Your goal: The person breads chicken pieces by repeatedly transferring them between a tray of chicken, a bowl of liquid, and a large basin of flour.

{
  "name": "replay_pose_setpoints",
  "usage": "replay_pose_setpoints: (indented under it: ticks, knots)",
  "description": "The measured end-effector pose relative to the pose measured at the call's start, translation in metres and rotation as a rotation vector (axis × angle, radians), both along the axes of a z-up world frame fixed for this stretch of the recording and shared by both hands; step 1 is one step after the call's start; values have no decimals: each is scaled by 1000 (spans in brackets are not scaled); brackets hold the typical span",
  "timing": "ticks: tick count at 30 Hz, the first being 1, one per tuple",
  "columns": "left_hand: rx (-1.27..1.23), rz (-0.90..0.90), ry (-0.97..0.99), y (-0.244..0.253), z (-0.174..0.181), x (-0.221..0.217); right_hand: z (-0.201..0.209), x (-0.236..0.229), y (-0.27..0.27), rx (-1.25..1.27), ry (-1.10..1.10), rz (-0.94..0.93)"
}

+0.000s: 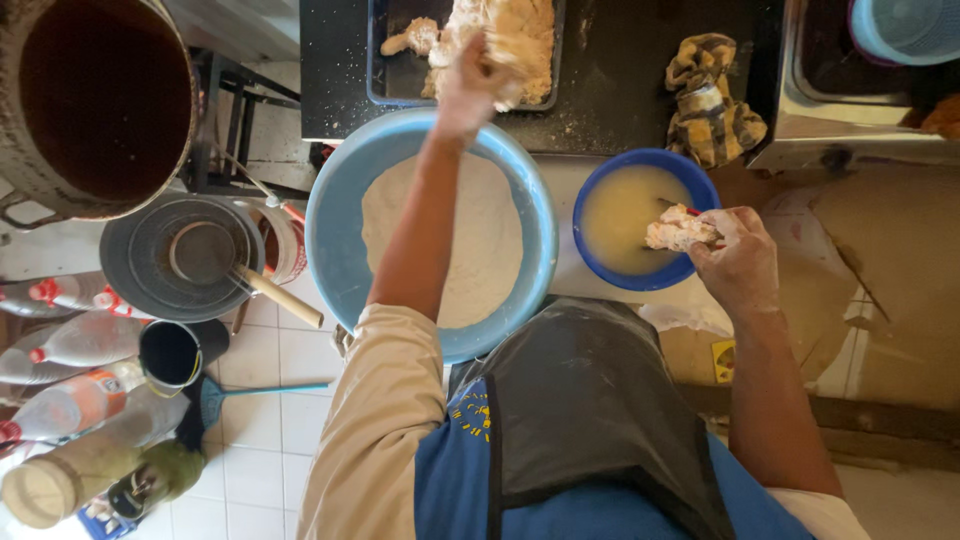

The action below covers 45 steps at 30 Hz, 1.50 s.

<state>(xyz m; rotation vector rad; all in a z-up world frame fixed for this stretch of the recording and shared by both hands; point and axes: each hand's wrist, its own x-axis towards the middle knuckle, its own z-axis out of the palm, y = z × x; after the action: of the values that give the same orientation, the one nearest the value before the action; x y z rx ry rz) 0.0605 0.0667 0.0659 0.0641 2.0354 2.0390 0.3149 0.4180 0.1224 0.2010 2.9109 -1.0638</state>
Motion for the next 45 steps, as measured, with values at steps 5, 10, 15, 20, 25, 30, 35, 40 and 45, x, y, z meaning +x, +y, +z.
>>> replay_pose_setpoints:
  ticks: [5, 10, 15, 20, 25, 30, 35, 40, 45]
  knots:
    - [137, -50, -166, 56, -10, 56, -2, 1, 5, 54, 75, 46]
    - [206, -143, -239, 119, -53, 114, -1, 4, 15, 38, 135, 43]
    - [-525, -231, 240, 145, -92, 151, -3, 10, 24, 42, 129, 54]
    - [-541, -277, 232, 153, -89, 160, -6, 17, 29, 26, 130, 68]
    - [-955, -381, 315, 162, -76, 157, -1, 21, 32, -17, 113, 71]
    - [-1233, -453, 554, 161, -74, 156, 9, 22, 28, 47, 37, 61]
    - [-1198, -413, 577, 162, -76, 159, 0, 19, 29, 11, 119, 125]
    - [-1031, -284, 501, 154, -62, 172, 9, 26, 33, -18, 96, 101]
    - [-796, -167, 351, 149, -44, 180, 9, 18, 36, -5, 195, 167]
